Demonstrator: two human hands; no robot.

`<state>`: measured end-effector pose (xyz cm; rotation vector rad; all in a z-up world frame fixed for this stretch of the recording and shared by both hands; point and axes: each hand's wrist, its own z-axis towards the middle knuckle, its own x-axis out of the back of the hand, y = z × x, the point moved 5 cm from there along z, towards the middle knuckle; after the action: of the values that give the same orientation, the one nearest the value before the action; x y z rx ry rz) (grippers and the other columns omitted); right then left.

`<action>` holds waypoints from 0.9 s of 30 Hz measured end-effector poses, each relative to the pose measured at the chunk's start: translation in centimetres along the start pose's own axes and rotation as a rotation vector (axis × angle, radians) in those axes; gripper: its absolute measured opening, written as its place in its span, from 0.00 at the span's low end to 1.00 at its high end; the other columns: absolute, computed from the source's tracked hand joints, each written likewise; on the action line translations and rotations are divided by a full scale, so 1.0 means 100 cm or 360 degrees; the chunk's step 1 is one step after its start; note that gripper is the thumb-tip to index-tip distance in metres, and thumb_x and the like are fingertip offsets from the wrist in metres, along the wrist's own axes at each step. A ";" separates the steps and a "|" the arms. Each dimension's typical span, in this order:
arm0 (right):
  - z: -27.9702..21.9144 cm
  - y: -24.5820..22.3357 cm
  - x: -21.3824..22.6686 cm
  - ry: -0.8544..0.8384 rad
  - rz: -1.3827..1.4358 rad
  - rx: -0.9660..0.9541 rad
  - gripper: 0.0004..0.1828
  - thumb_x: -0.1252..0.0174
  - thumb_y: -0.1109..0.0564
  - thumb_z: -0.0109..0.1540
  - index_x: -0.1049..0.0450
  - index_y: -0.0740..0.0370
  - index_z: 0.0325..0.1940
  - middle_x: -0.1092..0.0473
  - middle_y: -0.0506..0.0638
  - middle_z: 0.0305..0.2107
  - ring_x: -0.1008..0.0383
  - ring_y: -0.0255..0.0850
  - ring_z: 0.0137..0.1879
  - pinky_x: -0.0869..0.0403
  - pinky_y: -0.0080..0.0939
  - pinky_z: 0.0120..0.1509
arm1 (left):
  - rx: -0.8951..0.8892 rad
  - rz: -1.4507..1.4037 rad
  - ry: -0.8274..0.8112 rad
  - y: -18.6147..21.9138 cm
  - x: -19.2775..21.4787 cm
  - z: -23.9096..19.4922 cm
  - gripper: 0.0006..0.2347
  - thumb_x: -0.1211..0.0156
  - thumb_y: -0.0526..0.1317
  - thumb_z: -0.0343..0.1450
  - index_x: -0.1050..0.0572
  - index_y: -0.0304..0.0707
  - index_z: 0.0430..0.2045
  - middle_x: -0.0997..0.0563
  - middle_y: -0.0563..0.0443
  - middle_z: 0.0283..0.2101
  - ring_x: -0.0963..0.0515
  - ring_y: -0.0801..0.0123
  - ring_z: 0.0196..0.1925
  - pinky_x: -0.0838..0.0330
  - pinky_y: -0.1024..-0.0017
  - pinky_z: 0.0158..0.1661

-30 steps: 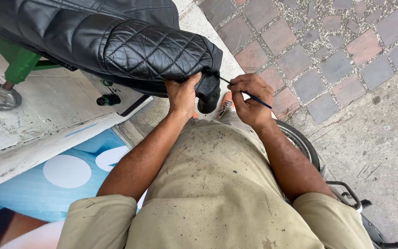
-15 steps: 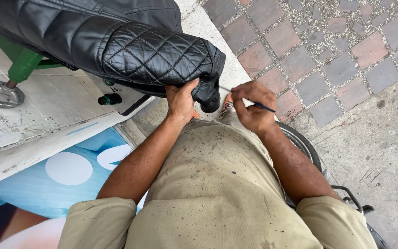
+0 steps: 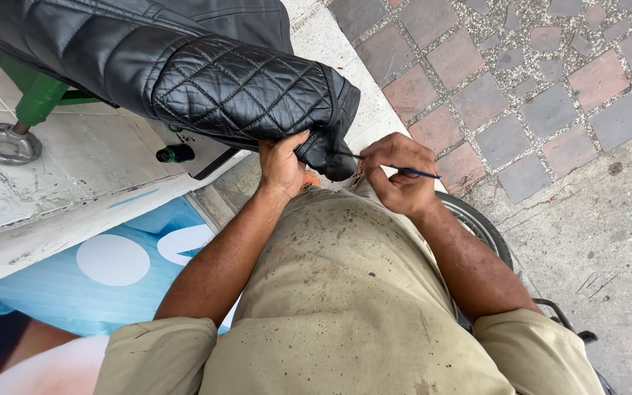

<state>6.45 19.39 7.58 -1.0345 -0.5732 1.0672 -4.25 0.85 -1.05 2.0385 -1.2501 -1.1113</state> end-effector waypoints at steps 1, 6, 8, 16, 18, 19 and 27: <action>0.001 0.010 0.006 -0.0006 0.0005 -0.0002 0.08 0.34 0.73 0.57 0.21 0.67 0.26 0.24 0.60 0.26 0.20 0.51 0.34 0.23 0.44 0.40 | -0.0004 -0.0002 0.0007 -0.002 0.001 0.000 0.19 0.27 0.23 0.58 0.22 0.37 0.41 0.18 0.47 0.36 0.17 0.60 0.41 0.19 0.54 0.45; -0.003 0.013 0.004 -0.0046 -0.0121 0.0158 0.09 0.36 0.75 0.57 0.19 0.67 0.27 0.22 0.62 0.28 0.19 0.53 0.37 0.22 0.46 0.44 | 0.0016 -0.0057 0.0017 -0.010 0.000 0.001 0.20 0.26 0.23 0.59 0.22 0.36 0.43 0.17 0.44 0.37 0.16 0.56 0.43 0.19 0.51 0.45; 0.001 0.008 -0.005 -0.0071 -0.0019 0.0078 0.08 0.34 0.74 0.57 0.19 0.67 0.26 0.23 0.61 0.28 0.19 0.52 0.36 0.22 0.45 0.42 | 0.0016 -0.0063 0.0009 -0.002 -0.006 -0.005 0.19 0.26 0.23 0.59 0.22 0.35 0.42 0.18 0.44 0.37 0.16 0.56 0.43 0.19 0.51 0.45; 0.010 0.025 -0.005 -0.0135 0.0151 0.0012 0.09 0.32 0.72 0.57 0.20 0.66 0.24 0.23 0.59 0.27 0.19 0.53 0.36 0.22 0.44 0.40 | -0.0002 -0.0123 0.0037 -0.002 -0.011 -0.005 0.19 0.27 0.23 0.59 0.22 0.34 0.42 0.18 0.44 0.36 0.16 0.55 0.43 0.18 0.53 0.45; 0.023 0.035 0.008 -0.0055 0.0008 0.0095 0.07 0.34 0.75 0.61 0.20 0.71 0.29 0.24 0.64 0.30 0.20 0.55 0.37 0.23 0.47 0.41 | 0.0029 -0.0146 0.0030 -0.005 -0.009 -0.003 0.19 0.27 0.23 0.59 0.22 0.33 0.42 0.18 0.42 0.36 0.16 0.53 0.43 0.19 0.49 0.46; 0.024 0.029 0.005 -0.0072 0.0022 0.0104 0.07 0.34 0.75 0.61 0.20 0.71 0.29 0.24 0.64 0.30 0.20 0.55 0.37 0.23 0.47 0.41 | 0.0009 -0.0158 0.0039 -0.008 -0.009 0.001 0.19 0.27 0.23 0.59 0.22 0.33 0.42 0.18 0.42 0.36 0.16 0.53 0.43 0.19 0.49 0.46; 0.041 0.026 0.021 -0.0305 -0.0049 0.0106 0.09 0.34 0.73 0.60 0.21 0.68 0.26 0.23 0.63 0.27 0.20 0.57 0.34 0.23 0.48 0.41 | -0.0106 -0.0129 0.0203 -0.058 0.007 0.031 0.22 0.27 0.23 0.56 0.23 0.33 0.43 0.20 0.43 0.37 0.17 0.53 0.43 0.21 0.52 0.43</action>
<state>2.90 23.25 6.84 -0.8681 -0.7013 1.1579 -3.92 2.91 -7.35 2.0907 -1.0627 -1.0276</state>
